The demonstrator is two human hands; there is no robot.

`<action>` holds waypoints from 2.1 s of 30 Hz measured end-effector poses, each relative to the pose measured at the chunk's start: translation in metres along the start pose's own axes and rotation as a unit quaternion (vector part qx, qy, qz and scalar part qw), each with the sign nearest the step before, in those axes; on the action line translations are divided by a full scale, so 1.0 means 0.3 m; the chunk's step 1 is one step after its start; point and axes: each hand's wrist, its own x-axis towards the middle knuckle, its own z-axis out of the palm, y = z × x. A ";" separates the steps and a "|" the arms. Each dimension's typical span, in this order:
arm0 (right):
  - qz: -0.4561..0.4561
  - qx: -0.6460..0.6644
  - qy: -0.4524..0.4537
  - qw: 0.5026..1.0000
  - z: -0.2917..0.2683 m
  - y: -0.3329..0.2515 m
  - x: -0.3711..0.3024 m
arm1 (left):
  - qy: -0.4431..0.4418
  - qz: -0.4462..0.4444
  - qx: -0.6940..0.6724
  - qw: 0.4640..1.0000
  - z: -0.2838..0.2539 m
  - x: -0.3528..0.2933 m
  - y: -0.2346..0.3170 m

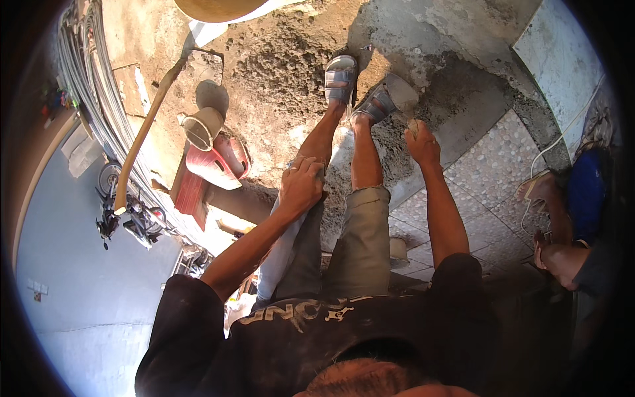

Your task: The person uses a trowel to spread and smooth wet cement onto a damaged floor area between tiles.

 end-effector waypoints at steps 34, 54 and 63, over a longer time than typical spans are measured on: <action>-0.070 0.022 -0.096 0.993 0.948 -0.680 0.370 | -0.082 -0.151 0.031 0.985 0.265 -0.476 -1.070; 0.027 0.538 0.218 0.814 0.349 -0.482 -0.232 | -0.129 -0.009 0.107 0.986 -0.190 -0.157 -0.722; 0.177 0.737 0.331 0.562 -0.100 -0.317 -0.222 | -0.104 0.076 0.200 0.971 -0.612 0.283 0.222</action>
